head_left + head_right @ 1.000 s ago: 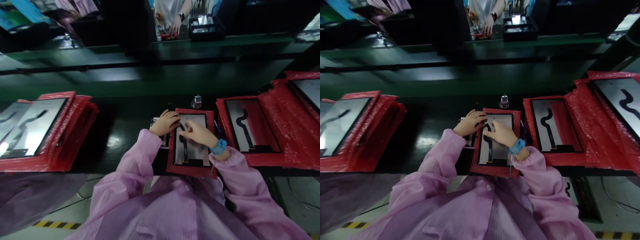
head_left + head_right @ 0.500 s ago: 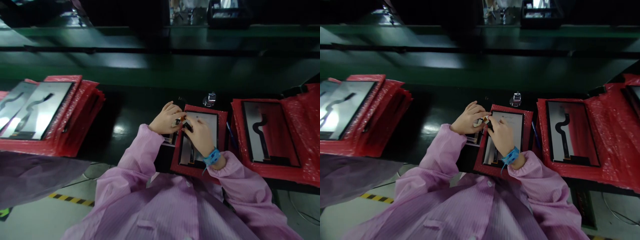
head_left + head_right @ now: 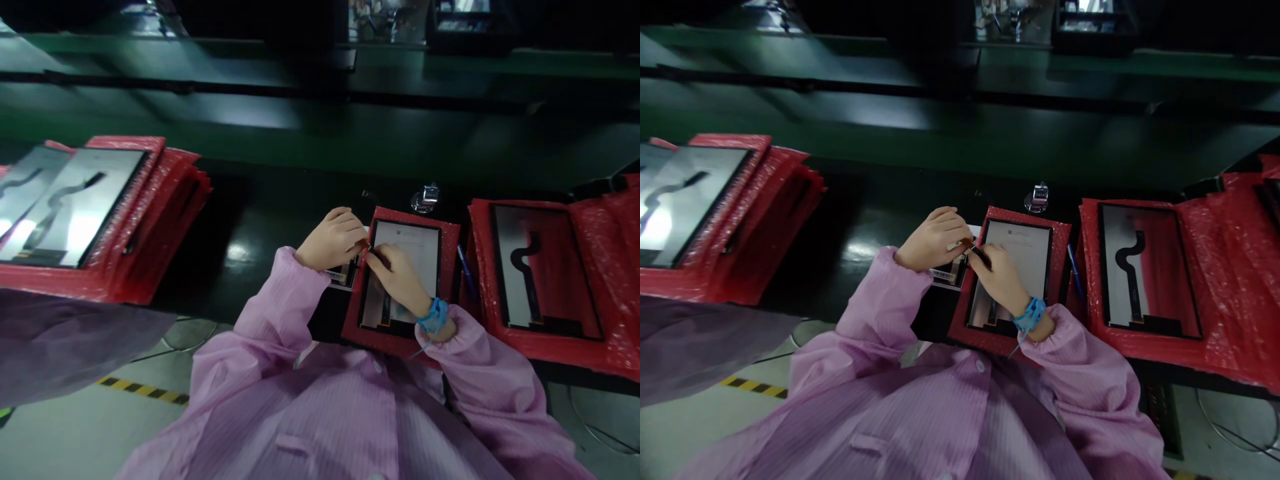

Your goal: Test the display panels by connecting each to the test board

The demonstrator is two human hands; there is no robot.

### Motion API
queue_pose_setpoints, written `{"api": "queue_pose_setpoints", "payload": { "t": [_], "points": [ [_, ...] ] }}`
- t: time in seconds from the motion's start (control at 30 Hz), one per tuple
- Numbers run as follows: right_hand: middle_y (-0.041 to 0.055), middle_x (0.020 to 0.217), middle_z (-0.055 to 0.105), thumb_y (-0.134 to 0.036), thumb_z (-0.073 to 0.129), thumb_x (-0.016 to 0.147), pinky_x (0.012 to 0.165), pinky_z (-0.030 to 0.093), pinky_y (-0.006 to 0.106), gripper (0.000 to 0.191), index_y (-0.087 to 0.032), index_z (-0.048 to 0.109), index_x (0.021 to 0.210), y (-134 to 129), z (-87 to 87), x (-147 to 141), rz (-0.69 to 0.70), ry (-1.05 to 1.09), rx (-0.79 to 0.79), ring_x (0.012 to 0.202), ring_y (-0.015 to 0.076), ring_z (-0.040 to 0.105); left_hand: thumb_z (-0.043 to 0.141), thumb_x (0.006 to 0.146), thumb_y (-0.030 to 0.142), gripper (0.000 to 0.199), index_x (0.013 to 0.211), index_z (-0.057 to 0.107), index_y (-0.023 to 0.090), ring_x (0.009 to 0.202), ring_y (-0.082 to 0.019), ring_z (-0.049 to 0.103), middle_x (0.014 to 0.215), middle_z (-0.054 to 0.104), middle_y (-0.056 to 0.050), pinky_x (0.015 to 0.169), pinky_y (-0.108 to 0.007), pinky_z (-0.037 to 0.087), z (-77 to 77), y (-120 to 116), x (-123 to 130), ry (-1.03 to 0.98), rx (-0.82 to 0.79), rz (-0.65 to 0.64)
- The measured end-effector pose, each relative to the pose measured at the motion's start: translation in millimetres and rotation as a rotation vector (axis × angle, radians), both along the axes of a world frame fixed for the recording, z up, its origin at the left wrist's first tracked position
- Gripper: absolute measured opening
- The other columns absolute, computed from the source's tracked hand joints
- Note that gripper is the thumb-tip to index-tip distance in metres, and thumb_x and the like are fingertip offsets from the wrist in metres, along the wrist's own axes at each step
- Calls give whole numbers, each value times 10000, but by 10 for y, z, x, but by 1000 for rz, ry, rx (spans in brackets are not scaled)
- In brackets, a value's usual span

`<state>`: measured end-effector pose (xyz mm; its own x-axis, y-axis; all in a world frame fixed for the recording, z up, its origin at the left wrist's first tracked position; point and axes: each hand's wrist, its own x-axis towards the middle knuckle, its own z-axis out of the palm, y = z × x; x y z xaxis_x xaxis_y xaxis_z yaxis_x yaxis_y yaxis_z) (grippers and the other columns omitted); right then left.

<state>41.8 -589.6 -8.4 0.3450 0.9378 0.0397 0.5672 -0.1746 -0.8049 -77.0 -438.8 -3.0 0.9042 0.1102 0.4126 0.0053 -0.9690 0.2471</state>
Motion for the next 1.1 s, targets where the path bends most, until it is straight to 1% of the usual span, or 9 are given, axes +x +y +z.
{"api": "queue_pose_setpoints", "payload": {
  "t": [0.07, 0.13, 0.27, 0.4, 0.6, 0.83, 1.0, 1.07, 1.1],
  "points": [
    [-8, 691, 498, -396, 465, 926, 661, 364, 307, 287, -208, 498, 711, 10, -6, 7, 8, 196, -8, 699, 165, 472, 518, 845, 216, 149, 832, 660, 176, 855, -195, 641, 833, 692, -41, 1013, -426, 443, 10, 14, -18, 41, -52, -36],
    [-25, 684, 458, -404, 483, 893, 631, 341, 295, 263, -209, 484, 717, 11, -3, 8, 27, 304, -9, 668, 147, 431, 522, 812, 260, 153, 824, 647, 173, 798, -199, 623, 798, 672, -42, 982, -436, 453, 27, 30, -32, 91, -124, -90],
    [-30, 702, 468, -381, 538, 824, 652, 346, 291, 201, -201, 499, 740, 0, 15, 8, 49, 352, -22, 683, 139, 434, 430, 888, 261, 225, 771, 606, 181, 715, -169, 584, 733, 649, -22, 993, -436, 423, 52, 38, -25, 157, -252, -142],
    [-27, 688, 475, -333, 451, 818, 642, 344, 285, 173, -201, 498, 716, -8, 24, 24, 52, 426, -42, 673, 136, 440, 422, 905, 224, 232, 739, 579, 181, 701, -154, 574, 703, 642, -7, 979, -412, 404, 25, 13, 9, 145, -304, -148],
    [-26, 663, 479, -315, 448, 777, 628, 338, 284, 160, -195, 522, 701, 16, -11, 31, 45, 407, -26, 650, 134, 434, 422, 904, 212, 229, 748, 586, 176, 689, -148, 570, 702, 630, -4, 946, -394, 406, -48, -21, 28, 103, -319, -164],
    [-31, 659, 469, -343, 463, 856, 611, 345, 274, 205, -203, 504, 712, 12, -18, 34, 76, 368, 9, 633, 126, 432, 406, 905, 207, 248, 732, 582, 184, 697, -152, 584, 709, 640, -10, 953, -393, 411, -32, -52, 44, 127, -285, -128],
    [-19, 687, 491, -394, 469, 896, 635, 371, 284, 258, -202, 524, 733, 9, -43, 114, 120, 317, -31, 663, 137, 454, 417, 902, 212, 252, 714, 583, 183, 697, -152, 589, 699, 639, -7, 971, -405, 419, -60, -46, 61, 119, -278, -113],
    [-1, 729, 545, -399, 468, 908, 676, 406, 299, 260, -197, 554, 767, 13, -34, 200, 161, 307, -82, 707, 153, 502, 426, 909, 219, 259, 703, 580, 183, 691, -151, 589, 691, 635, -4, 958, -407, 435, -53, 2, 56, 83, -293, -56],
    [13, 767, 581, -408, 462, 918, 703, 428, 310, 274, -194, 570, 785, 6, -12, 249, 175, 316, -107, 739, 163, 533, 424, 921, 224, 263, 719, 587, 182, 725, -159, 602, 726, 650, -13, 952, -406, 444, -33, 28, 46, 34, -304, 11]
  ]
}}
